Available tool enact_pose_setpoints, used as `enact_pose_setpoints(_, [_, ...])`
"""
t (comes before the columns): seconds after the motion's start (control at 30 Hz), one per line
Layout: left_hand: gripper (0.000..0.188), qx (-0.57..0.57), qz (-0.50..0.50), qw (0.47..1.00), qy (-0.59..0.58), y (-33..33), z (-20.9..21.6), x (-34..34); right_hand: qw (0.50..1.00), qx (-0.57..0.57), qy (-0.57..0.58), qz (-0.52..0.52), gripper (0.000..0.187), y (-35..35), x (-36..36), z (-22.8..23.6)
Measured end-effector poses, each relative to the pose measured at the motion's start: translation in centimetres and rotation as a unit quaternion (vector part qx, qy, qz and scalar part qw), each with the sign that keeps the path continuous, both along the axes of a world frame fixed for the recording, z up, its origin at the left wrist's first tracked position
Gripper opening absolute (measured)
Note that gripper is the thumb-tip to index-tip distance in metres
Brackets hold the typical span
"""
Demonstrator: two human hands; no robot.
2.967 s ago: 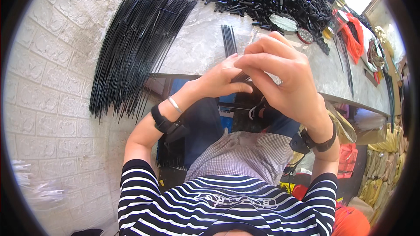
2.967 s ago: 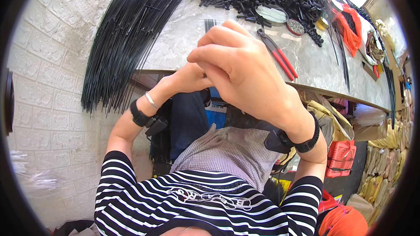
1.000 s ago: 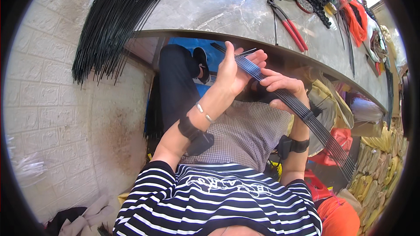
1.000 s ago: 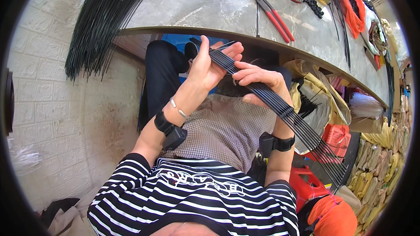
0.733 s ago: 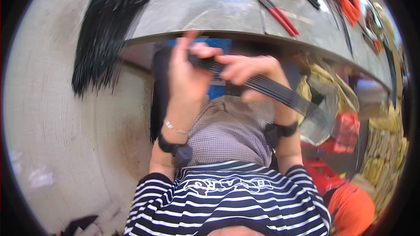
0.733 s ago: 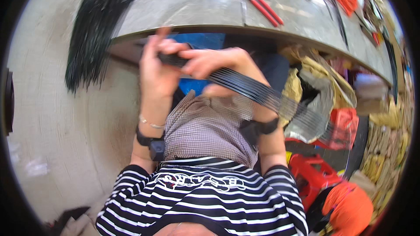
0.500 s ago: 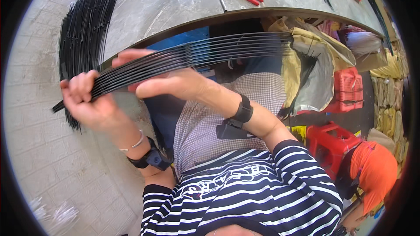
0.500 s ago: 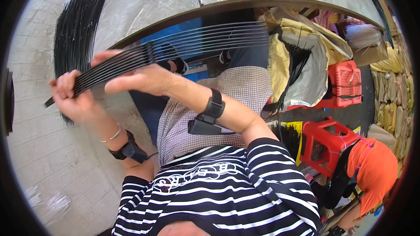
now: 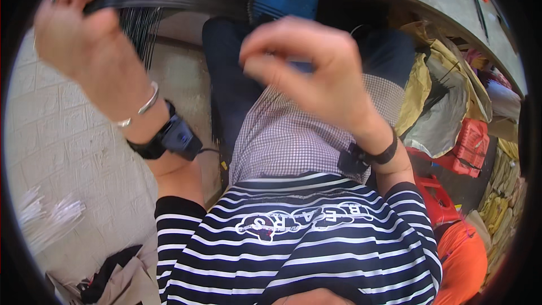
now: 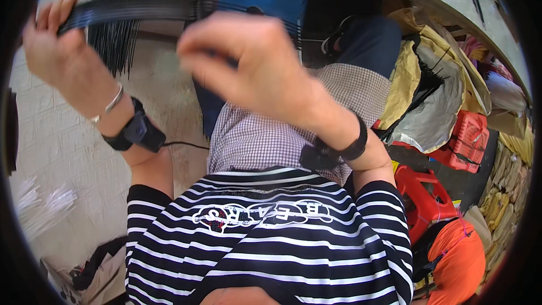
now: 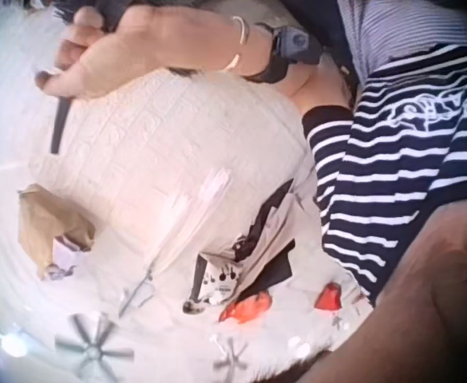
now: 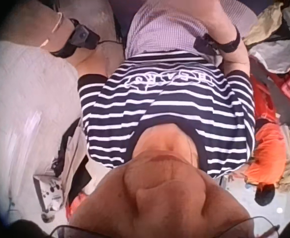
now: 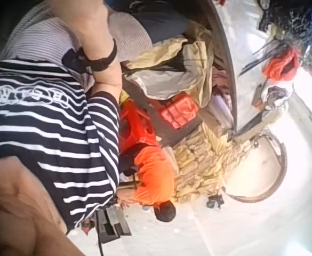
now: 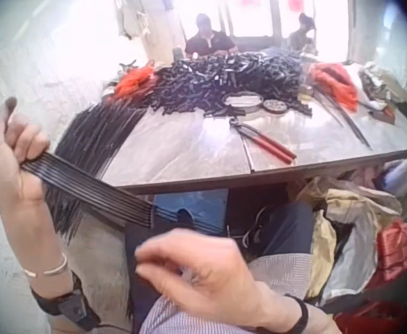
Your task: Assembling umbrella frame components using pliers and thin metal wires.
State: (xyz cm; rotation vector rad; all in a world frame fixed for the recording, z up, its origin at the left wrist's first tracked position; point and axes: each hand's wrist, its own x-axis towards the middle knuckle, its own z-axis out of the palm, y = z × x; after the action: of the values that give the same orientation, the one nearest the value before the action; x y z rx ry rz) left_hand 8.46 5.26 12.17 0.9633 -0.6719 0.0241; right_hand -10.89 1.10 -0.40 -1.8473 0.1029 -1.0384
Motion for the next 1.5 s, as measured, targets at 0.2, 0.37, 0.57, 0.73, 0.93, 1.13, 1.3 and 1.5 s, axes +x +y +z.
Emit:
enact_pose_setpoints(0.2, [0.019,0.06,-0.114,0.983,-0.131,-7.0,-4.5,-5.2,0.957,-0.122,0.164,-0.204,0.044,-2.7,3.7,-0.9])
enact_pose_setpoints(0.37, [0.018,0.1,-0.047,0.98,-0.164,-11.5,-7.0,-6.5,0.942,-0.097,0.19,-0.261,0.028,-4.4,3.2,-4.8])
enact_pose_setpoints(0.57, [0.039,0.274,-0.182,0.935,-0.135,-12.0,-12.1,-8.8,0.947,0.291,0.103,0.092,0.006,-6.9,-0.4,-7.8])
enact_pose_setpoints(0.73, [0.039,0.269,-0.336,0.897,-0.098,-11.1,-15.1,-9.8,0.895,0.395,0.067,0.197,0.007,-7.0,-2.5,-11.5])
enact_pose_setpoints(0.93, [0.039,0.237,-0.407,0.882,-0.02,-9.7,-14.6,-11.4,0.889,0.401,0.074,0.209,0.008,-6.7,-3.9,-12.1])
enact_pose_setpoints(1.13, [0.074,0.221,-0.371,0.902,-0.012,-9.5,-15.2,-11.1,0.879,0.403,0.082,0.242,0.01,-7.6,-3.4,-12.3])
enact_pose_setpoints(1.3, [0.091,0.157,-0.301,0.94,0.027,-8.4,-15.4,-11.1,0.874,0.395,0.105,0.265,0.01,-7.7,-3.1,-11.7])
enact_pose_setpoints(1.5, [0.044,0.247,-0.539,0.799,0.098,-8.9,-15.6,-7.9,0.864,0.398,0.126,0.282,0.012,-7.8,-2.2,-11.4])
